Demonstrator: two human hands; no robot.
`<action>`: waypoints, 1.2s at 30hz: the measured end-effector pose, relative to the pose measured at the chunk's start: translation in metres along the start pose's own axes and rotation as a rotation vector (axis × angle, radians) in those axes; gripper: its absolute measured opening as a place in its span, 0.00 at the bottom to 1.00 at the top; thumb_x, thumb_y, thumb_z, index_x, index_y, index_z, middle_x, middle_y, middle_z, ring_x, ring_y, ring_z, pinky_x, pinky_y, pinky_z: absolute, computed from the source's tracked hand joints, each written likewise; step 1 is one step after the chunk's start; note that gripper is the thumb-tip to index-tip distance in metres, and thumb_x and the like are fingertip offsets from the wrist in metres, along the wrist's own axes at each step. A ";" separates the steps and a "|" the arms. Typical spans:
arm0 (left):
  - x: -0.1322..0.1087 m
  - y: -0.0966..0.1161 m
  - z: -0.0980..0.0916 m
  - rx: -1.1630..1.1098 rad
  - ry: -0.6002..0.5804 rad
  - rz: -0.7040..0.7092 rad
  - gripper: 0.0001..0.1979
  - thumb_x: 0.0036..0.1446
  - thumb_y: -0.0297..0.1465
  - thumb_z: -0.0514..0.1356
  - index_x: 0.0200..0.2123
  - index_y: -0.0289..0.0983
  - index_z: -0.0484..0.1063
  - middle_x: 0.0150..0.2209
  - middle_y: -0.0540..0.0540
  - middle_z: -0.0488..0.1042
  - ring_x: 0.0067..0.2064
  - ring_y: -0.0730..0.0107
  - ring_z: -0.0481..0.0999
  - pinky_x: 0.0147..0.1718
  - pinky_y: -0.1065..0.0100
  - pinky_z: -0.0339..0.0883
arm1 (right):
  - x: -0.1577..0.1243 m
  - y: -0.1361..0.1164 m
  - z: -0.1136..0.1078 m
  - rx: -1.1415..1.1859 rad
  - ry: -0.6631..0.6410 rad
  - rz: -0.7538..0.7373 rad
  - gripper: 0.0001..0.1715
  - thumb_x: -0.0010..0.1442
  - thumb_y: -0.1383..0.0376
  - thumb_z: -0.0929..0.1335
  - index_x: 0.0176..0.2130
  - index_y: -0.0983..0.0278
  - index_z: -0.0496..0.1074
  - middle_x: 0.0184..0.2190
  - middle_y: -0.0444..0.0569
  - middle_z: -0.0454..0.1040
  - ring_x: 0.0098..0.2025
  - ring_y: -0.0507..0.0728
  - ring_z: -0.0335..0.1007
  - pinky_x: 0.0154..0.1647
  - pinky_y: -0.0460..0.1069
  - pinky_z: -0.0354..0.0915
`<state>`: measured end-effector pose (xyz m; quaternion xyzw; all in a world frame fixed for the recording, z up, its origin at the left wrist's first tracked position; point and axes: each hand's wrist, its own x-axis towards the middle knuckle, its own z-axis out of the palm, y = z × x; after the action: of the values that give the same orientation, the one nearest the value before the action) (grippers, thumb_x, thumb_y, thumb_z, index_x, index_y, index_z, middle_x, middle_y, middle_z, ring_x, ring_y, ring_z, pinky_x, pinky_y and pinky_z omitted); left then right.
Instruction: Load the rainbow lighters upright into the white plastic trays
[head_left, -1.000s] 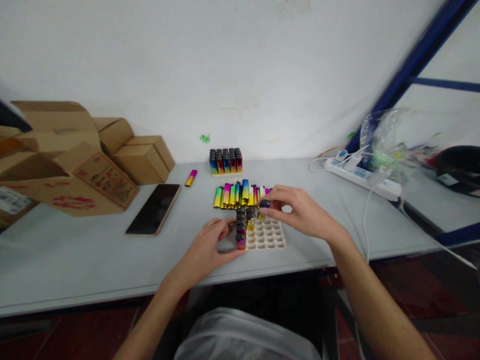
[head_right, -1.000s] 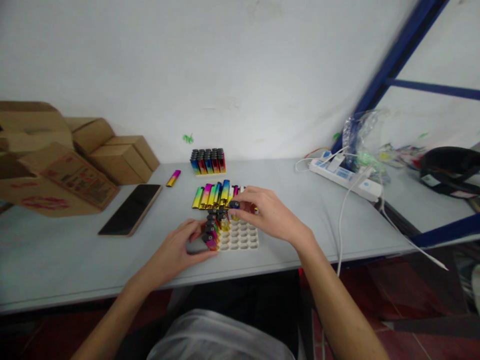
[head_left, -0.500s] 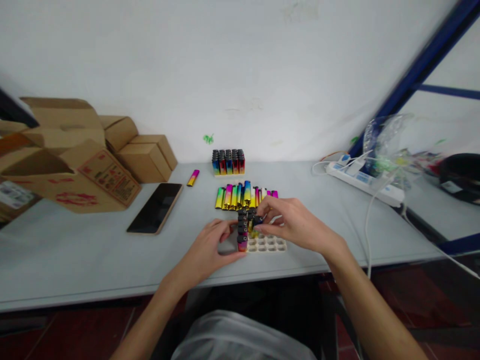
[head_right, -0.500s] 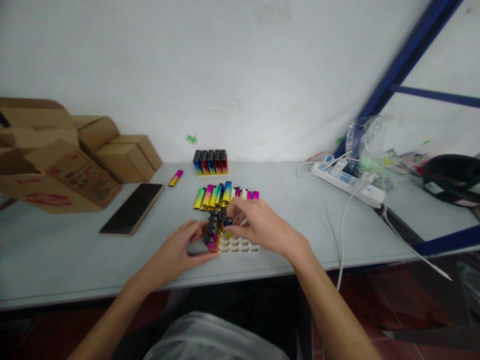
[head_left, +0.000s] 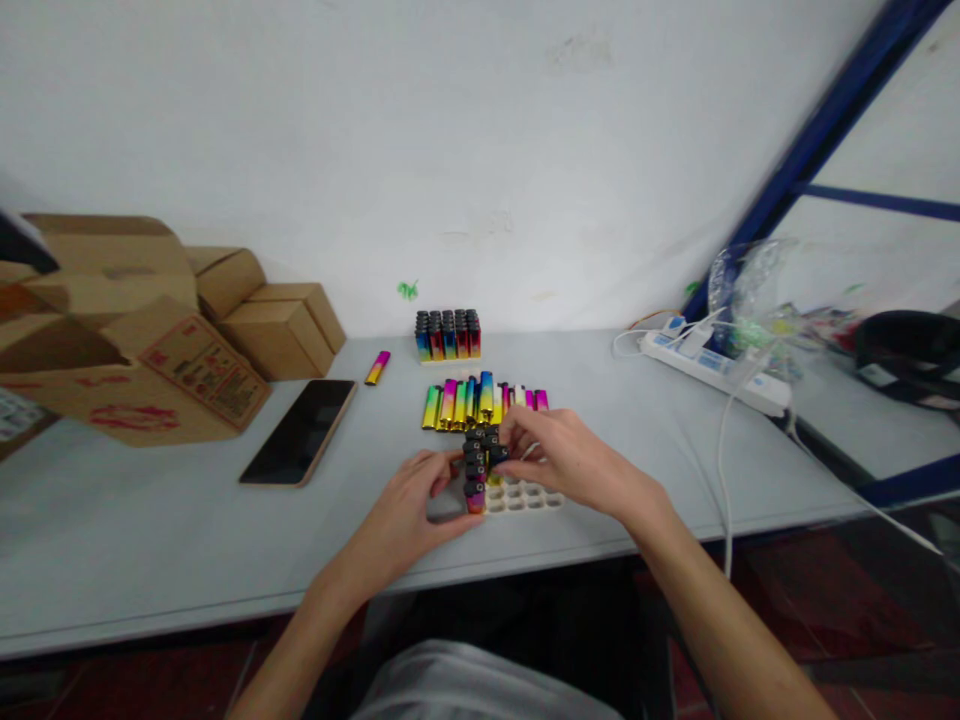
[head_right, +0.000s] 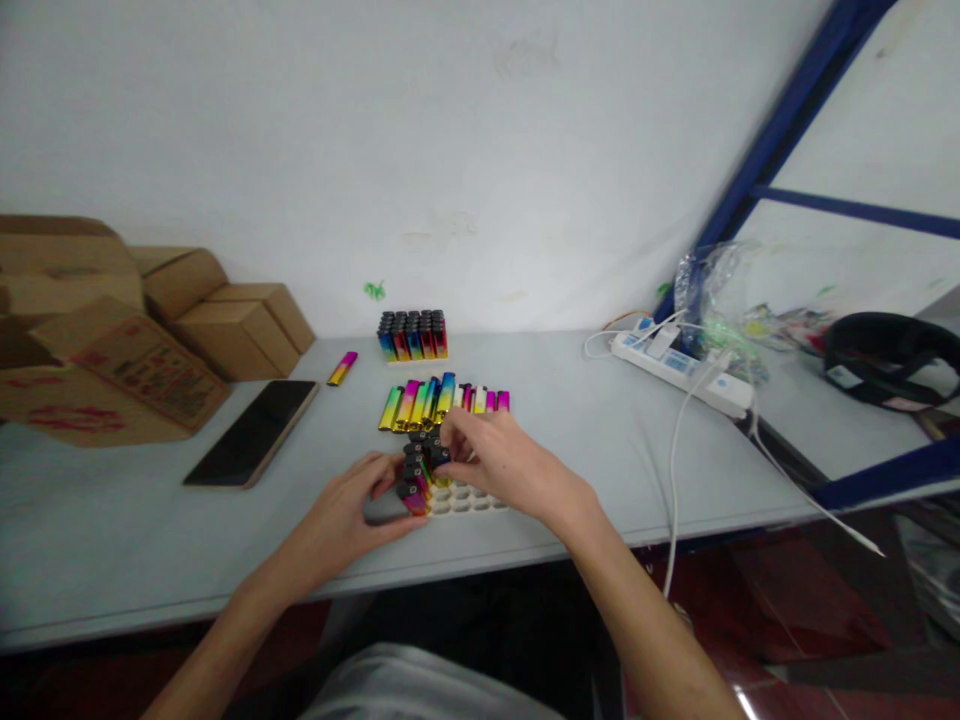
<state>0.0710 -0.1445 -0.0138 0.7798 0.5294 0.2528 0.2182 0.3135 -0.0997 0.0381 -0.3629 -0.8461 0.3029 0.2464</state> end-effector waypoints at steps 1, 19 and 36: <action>0.000 0.000 0.000 0.003 0.007 0.000 0.18 0.54 0.45 0.69 0.37 0.39 0.70 0.34 0.50 0.69 0.36 0.62 0.70 0.37 0.63 0.66 | 0.001 0.000 0.002 0.014 0.006 0.003 0.16 0.60 0.67 0.76 0.43 0.61 0.69 0.34 0.45 0.78 0.34 0.56 0.76 0.33 0.48 0.68; 0.001 -0.006 0.002 0.024 0.015 0.008 0.18 0.54 0.44 0.70 0.34 0.40 0.67 0.35 0.49 0.70 0.37 0.60 0.72 0.37 0.62 0.68 | -0.001 0.094 -0.032 -0.189 0.083 0.005 0.38 0.58 0.61 0.78 0.64 0.62 0.69 0.60 0.60 0.74 0.63 0.66 0.70 0.68 0.66 0.62; 0.001 -0.011 0.004 0.009 0.020 0.017 0.16 0.54 0.42 0.69 0.39 0.38 0.71 0.33 0.49 0.70 0.35 0.61 0.73 0.37 0.63 0.69 | 0.009 0.075 -0.029 0.687 0.484 0.209 0.39 0.50 0.57 0.81 0.59 0.56 0.74 0.57 0.53 0.78 0.47 0.57 0.77 0.54 0.56 0.72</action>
<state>0.0663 -0.1400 -0.0231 0.7827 0.5260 0.2602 0.2072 0.3613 -0.0410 0.0081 -0.4039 -0.5727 0.4964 0.5124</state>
